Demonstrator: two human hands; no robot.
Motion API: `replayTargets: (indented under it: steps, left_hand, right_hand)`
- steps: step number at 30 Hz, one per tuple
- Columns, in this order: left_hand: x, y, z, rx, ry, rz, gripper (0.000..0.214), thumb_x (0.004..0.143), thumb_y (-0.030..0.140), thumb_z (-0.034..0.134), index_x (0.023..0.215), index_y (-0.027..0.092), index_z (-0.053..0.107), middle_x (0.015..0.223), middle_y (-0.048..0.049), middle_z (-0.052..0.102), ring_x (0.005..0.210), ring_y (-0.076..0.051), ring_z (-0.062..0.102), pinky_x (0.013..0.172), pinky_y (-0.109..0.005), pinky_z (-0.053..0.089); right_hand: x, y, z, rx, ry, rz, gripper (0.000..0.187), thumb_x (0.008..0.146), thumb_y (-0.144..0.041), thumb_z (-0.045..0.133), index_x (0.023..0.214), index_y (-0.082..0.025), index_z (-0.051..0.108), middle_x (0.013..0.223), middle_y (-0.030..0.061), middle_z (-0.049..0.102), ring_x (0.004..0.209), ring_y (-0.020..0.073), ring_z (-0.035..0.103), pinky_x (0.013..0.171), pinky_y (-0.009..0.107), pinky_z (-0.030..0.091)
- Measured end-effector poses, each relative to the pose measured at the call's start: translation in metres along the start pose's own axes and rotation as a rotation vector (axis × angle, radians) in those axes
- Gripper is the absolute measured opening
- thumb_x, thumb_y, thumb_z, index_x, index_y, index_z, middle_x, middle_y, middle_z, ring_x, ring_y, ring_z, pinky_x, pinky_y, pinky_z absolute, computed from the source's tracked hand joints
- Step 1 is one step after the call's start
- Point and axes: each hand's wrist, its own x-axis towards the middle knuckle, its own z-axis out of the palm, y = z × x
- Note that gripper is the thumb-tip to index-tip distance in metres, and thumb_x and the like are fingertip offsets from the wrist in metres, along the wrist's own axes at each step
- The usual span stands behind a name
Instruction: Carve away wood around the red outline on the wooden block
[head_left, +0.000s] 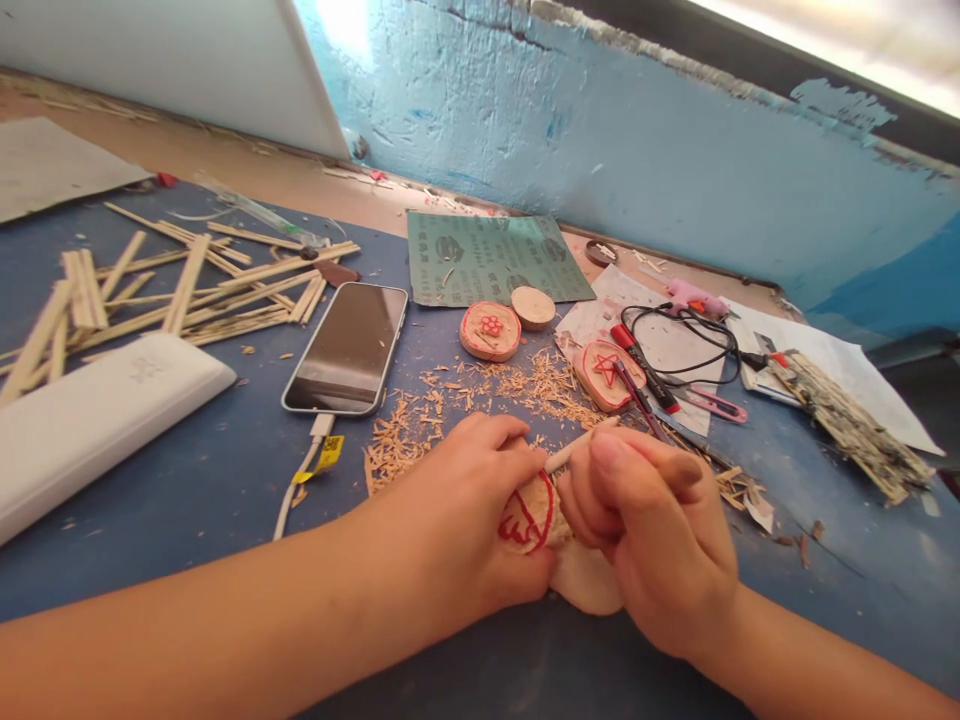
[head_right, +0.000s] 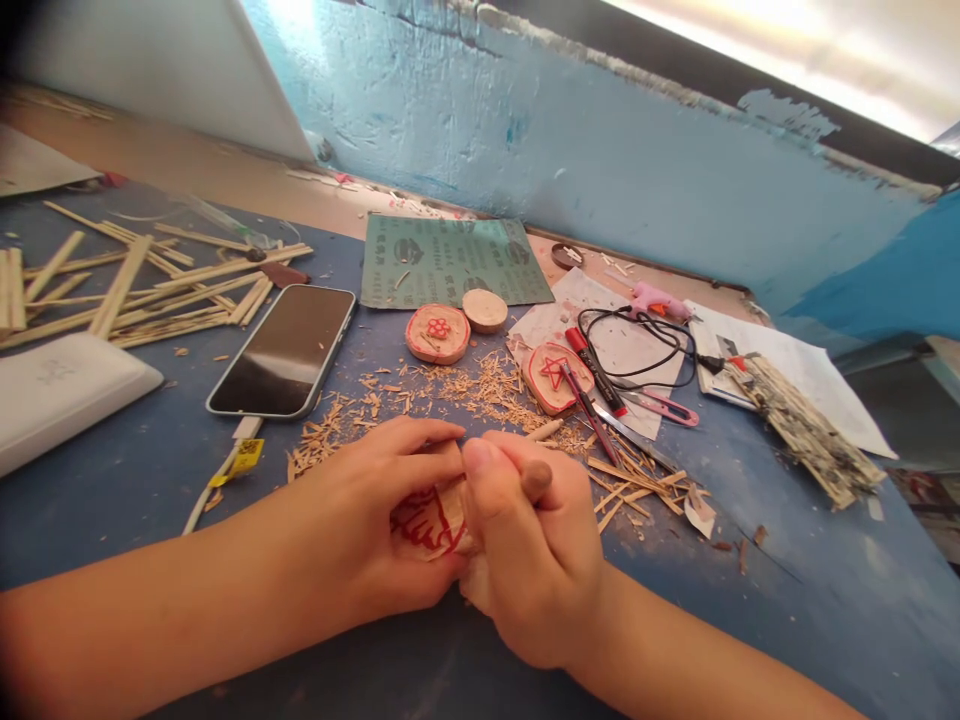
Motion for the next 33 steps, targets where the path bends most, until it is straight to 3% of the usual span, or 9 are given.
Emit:
replayTargets:
  steps: [5, 11, 19, 24, 30, 33]
  left_hand:
    - [0.005, -0.004, -0.002, -0.003, 0.038, 0.115, 0.041, 0.072, 0.037, 0.08, 0.107, 0.014, 0.078, 0.136, -0.0184, 0.066, 0.123, -0.035, 0.066, 0.108, -0.047, 0.058]
    - [0.005, -0.01, 0.0, 0.006, 0.027, 0.115, 0.067, 0.074, 0.041, 0.082, 0.136, 0.017, 0.071, 0.153, -0.0176, 0.059, 0.138, -0.035, 0.06, 0.118, -0.05, 0.051]
    - [0.004, -0.007, -0.005, -0.013, -0.035, 0.053, 0.064, 0.074, 0.038, 0.081, 0.135, 0.018, 0.073, 0.156, -0.0168, 0.055, 0.141, -0.035, 0.057, 0.12, -0.049, 0.049]
    - [0.005, -0.008, -0.009, 0.01, -0.06, 0.038, 0.063, 0.072, 0.033, 0.079, 0.133, 0.02, 0.073, 0.155, -0.0141, 0.056, 0.141, -0.033, 0.056, 0.12, -0.046, 0.049]
    - [0.008, -0.009, -0.008, -0.031, 0.04, 0.069, 0.068, 0.069, 0.031, 0.08, 0.135, 0.017, 0.07, 0.154, -0.0162, 0.059, 0.141, -0.034, 0.059, 0.122, -0.049, 0.047]
    - [0.007, -0.006, -0.009, -0.076, 0.098, 0.118, 0.07, 0.069, 0.028, 0.082, 0.137, 0.022, 0.067, 0.154, -0.0116, 0.06, 0.142, -0.031, 0.058, 0.125, -0.046, 0.045]
  right_hand:
    - [0.009, -0.007, -0.013, 0.223, -0.005, 0.065, 0.052, 0.106, -0.031, 0.053, 0.058, -0.021, 0.036, 0.051, -0.0075, 0.024, 0.042, 0.0082, 0.019, 0.041, 0.025, 0.021]
    - [0.011, -0.017, -0.02, 0.272, -0.057, 0.073, 0.054, 0.102, -0.038, 0.059, 0.058, -0.021, 0.032, 0.05, -0.0078, 0.021, 0.042, 0.0082, 0.02, 0.04, 0.024, 0.024]
    - [0.004, -0.01, -0.012, 0.159, -0.044, -0.005, 0.05, 0.108, -0.029, 0.05, 0.059, -0.022, 0.04, 0.053, -0.0068, 0.025, 0.045, 0.0097, 0.022, 0.044, 0.027, 0.024]
    - [-0.001, -0.005, -0.014, -0.016, -0.16, 0.006, 0.046, 0.11, -0.03, 0.053, 0.066, -0.021, 0.044, 0.061, -0.0046, 0.037, 0.053, 0.0109, 0.031, 0.049, 0.029, 0.026]
    - [0.015, -0.008, -0.024, 0.263, -0.136, 0.05, 0.051, 0.108, -0.033, 0.052, 0.06, -0.021, 0.038, 0.054, -0.0072, 0.026, 0.044, 0.0085, 0.021, 0.042, 0.026, 0.019]
    - [0.018, -0.013, -0.037, 0.242, -0.121, 0.005, 0.05, 0.108, -0.033, 0.05, 0.061, -0.022, 0.037, 0.053, -0.0071, 0.026, 0.044, 0.009, 0.02, 0.042, 0.026, 0.02]
